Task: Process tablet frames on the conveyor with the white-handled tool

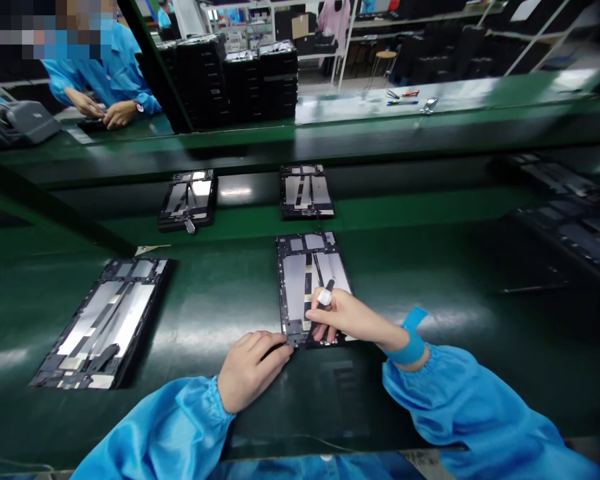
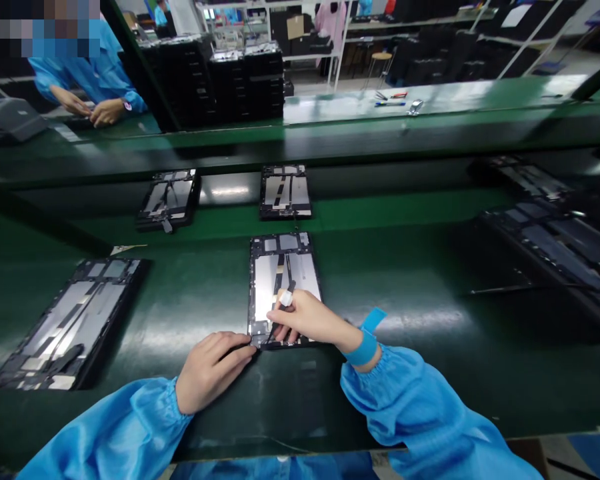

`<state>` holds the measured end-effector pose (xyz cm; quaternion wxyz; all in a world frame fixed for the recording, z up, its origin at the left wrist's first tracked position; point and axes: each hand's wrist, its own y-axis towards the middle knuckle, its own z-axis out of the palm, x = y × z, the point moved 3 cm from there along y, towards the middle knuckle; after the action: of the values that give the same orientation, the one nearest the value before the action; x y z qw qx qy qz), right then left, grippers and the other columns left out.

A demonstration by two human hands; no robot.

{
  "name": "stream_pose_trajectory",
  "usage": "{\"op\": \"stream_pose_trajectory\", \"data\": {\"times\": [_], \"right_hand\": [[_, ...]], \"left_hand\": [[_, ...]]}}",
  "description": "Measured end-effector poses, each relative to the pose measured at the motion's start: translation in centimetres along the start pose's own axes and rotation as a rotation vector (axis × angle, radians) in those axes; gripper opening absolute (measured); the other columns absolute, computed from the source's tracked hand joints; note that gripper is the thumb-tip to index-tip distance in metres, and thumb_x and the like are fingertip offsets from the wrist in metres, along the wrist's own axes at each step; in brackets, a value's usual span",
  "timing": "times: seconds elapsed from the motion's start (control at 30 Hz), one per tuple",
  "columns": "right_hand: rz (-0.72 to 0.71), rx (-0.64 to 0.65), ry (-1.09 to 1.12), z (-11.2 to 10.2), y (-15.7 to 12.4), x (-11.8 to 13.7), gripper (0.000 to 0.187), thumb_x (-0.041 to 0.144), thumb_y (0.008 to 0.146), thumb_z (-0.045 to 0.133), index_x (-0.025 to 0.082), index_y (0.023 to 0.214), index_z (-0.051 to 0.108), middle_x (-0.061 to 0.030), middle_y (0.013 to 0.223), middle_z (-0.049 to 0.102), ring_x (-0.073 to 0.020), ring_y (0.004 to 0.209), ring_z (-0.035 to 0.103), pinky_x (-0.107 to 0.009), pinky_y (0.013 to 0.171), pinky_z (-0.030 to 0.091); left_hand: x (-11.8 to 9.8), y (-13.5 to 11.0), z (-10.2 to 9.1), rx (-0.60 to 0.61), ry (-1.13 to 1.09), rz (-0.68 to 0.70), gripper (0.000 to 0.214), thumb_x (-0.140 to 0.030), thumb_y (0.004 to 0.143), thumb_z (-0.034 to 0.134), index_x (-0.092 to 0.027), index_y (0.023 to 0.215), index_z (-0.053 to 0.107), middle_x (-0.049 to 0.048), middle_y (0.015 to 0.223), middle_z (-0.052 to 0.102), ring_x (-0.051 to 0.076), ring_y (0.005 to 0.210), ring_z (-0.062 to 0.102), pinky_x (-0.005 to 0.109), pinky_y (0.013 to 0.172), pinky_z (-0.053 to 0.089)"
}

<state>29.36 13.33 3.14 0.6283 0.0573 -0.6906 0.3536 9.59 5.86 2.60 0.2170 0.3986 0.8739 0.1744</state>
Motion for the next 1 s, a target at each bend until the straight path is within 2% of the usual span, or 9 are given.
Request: {"op": "stream_pose_trajectory", "data": {"times": [0.13, 0.6, 1.0], "right_hand": [[0.007, 0.01, -0.025, 0.49, 0.84, -0.27, 0.038, 0.049, 0.074, 0.075, 0.018, 0.075, 0.054, 0.0001, 0.054, 0.067, -0.0184, 0.055, 0.071, -0.021, 0.041, 0.053], [0.015, -0.007, -0.049, 0.55, 0.73, -0.84, 0.03, 0.041, 0.078, 0.072, 0.018, 0.079, 0.053, 0.0011, 0.055, 0.067, -0.0181, 0.057, 0.072, -0.019, 0.043, 0.053], [0.024, -0.028, -0.105, 0.51, 0.49, -0.57, 0.033, 0.046, 0.076, 0.072, 0.018, 0.078, 0.054, -0.0002, 0.056, 0.067, -0.0164, 0.051, 0.068, -0.02, 0.042, 0.053]], "left_hand": [[-0.03, -0.39, 0.35, -0.002, -0.005, -0.007, 0.014, -0.016, 0.096, 0.053, -0.017, 0.107, 0.062, 0.0066, 0.104, 0.068, 0.016, 0.089, 0.061, 0.029, 0.074, 0.05], [-0.25, -0.23, 0.24, -0.007, -0.027, -0.02, 0.015, -0.015, 0.095, 0.055, -0.016, 0.107, 0.063, 0.0069, 0.102, 0.068, 0.016, 0.089, 0.063, 0.029, 0.075, 0.051], [-0.35, -0.33, 0.34, -0.007, -0.013, -0.015, 0.016, -0.014, 0.094, 0.055, -0.015, 0.109, 0.062, 0.0065, 0.104, 0.067, 0.017, 0.092, 0.061, 0.03, 0.077, 0.05]]}}
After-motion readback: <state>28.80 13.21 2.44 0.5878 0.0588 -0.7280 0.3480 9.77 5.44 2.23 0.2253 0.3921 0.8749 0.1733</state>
